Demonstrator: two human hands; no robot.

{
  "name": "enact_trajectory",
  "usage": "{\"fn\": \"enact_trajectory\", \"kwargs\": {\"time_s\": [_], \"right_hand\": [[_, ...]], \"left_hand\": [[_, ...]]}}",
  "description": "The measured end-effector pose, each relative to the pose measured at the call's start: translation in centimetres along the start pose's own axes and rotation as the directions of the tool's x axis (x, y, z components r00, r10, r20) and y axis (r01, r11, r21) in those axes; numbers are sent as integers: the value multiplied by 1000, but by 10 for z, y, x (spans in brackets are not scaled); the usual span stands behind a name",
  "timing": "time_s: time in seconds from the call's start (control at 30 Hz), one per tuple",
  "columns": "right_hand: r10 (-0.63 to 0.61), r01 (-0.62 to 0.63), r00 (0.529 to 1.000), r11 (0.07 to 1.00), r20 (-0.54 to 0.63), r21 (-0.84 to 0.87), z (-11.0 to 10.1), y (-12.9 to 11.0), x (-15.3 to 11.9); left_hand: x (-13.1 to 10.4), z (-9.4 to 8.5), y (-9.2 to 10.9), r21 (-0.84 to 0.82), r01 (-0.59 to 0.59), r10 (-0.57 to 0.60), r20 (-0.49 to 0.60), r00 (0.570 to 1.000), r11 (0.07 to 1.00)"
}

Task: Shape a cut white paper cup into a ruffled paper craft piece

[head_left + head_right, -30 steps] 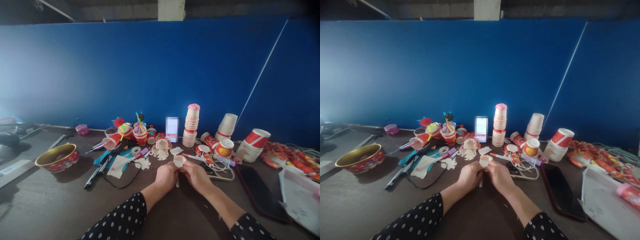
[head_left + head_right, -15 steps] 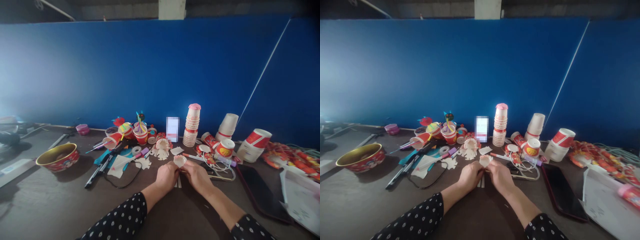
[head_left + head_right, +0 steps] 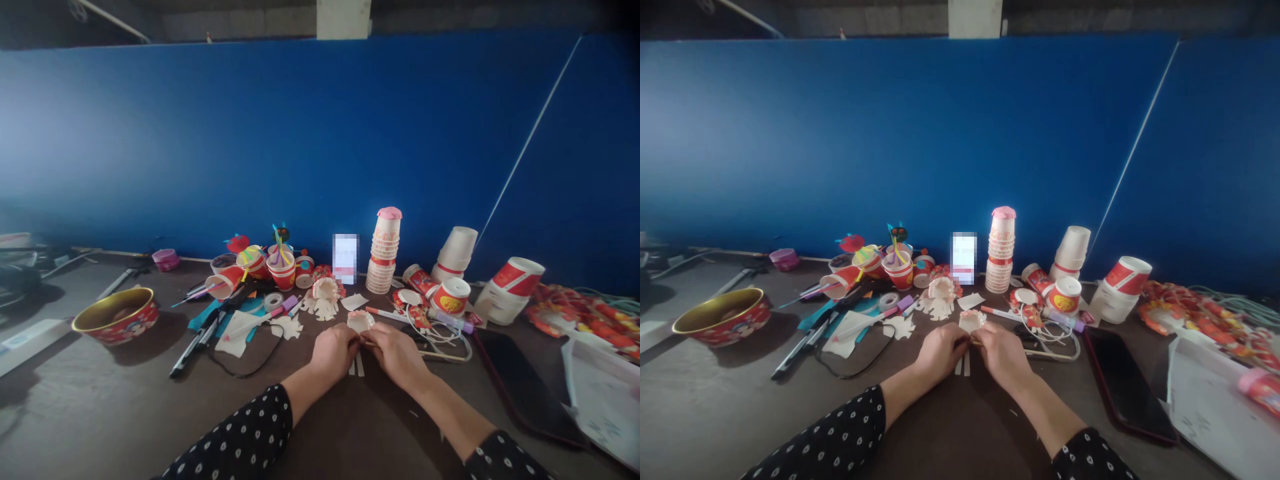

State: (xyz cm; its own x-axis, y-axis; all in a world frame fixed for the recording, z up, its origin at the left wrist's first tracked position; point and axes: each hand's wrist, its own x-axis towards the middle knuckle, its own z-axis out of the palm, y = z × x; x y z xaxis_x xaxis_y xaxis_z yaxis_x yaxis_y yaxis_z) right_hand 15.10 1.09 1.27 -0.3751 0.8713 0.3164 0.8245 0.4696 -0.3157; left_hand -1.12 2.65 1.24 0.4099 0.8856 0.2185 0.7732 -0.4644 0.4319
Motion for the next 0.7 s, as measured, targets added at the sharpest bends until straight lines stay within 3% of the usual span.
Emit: {"fn": "enact_trajectory", "kwargs": {"time_s": [0.33,0.57,0.7], "right_hand": [[-109,109,993,994,-52,6,-7,0,-6],[-242,239,956,970,163,40,-14,-6,-14],[-237,242,954,970,185,-8,-13,-7,-13]], "left_hand": [[0,5,-8,-75,-24,19,-65,998,997],[-2,7,-13,-172,-98,76,-128,989,980],[-2,5,-13,-176,-119,96,-132,987,977]]}}
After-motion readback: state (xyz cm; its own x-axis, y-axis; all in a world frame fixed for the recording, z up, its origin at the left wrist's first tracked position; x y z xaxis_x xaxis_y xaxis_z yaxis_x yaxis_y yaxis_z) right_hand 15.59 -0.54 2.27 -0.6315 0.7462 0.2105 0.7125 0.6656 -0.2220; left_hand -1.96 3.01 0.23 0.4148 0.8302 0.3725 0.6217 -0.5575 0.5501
